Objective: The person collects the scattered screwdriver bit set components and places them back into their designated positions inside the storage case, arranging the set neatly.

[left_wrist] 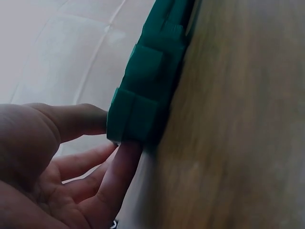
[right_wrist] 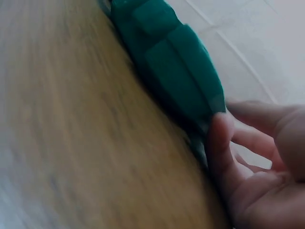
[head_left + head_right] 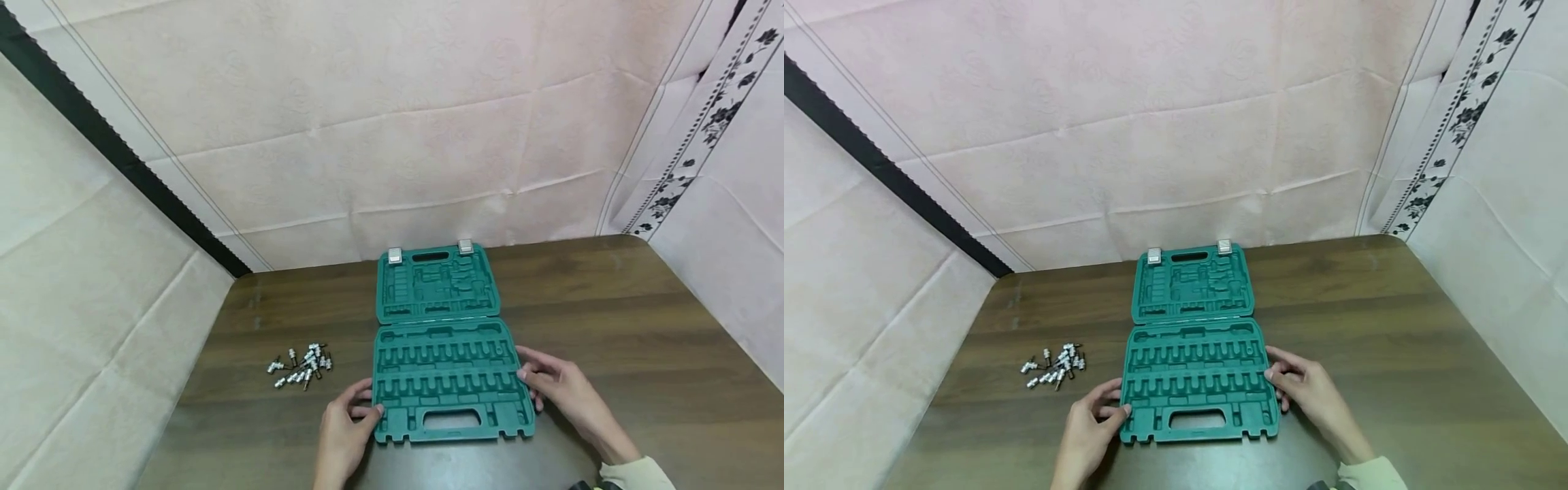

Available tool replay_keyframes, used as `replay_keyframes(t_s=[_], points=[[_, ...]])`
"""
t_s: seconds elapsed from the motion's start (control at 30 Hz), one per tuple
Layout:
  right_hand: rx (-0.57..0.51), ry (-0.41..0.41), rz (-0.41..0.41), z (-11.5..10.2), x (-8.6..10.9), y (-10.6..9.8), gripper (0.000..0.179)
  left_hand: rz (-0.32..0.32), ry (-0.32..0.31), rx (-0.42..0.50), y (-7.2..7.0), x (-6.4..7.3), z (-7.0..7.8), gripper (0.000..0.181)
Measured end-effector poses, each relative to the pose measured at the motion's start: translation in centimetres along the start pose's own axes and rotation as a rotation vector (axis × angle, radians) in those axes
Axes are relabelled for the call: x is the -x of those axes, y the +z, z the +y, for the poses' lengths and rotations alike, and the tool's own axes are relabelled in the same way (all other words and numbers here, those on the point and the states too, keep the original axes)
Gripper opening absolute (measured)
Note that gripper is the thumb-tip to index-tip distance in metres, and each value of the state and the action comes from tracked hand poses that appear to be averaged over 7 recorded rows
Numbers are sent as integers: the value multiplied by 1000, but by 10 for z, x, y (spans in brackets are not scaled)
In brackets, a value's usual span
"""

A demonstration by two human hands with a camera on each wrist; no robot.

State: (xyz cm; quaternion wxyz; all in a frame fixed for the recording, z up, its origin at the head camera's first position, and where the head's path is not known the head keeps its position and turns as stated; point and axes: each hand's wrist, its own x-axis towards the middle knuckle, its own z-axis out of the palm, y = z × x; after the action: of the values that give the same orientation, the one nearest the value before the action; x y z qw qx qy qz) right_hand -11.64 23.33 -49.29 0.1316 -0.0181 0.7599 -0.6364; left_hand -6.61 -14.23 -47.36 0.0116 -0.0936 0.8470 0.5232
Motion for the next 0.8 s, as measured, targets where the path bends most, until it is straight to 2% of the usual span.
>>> replay_keyframes(t_s=[0.1, 0.23, 0.37, 0.5, 0.67, 0.8], points=[[44, -34, -72, 0, 1, -2, 67, 32, 3, -13, 1, 1, -1, 48], [63, -94, -114, 3, 5, -5, 66, 48, -7, -38, 5, 1, -1, 47], [56, -84, -89, 6, 8, -7, 63, 31, 14, -43, 7, 1, -1, 44], [76, -77, -47, 7, 5, -6, 60, 25, 53, -57, 3, -2, 0, 37], [95, -52, -25, 7, -1, -4, 58, 58, 108, -196, -12, -11, 5, 28], [99, -40, -21, 7, -3, -3, 58, 107, 188, -328, -30, -22, 3, 24]])
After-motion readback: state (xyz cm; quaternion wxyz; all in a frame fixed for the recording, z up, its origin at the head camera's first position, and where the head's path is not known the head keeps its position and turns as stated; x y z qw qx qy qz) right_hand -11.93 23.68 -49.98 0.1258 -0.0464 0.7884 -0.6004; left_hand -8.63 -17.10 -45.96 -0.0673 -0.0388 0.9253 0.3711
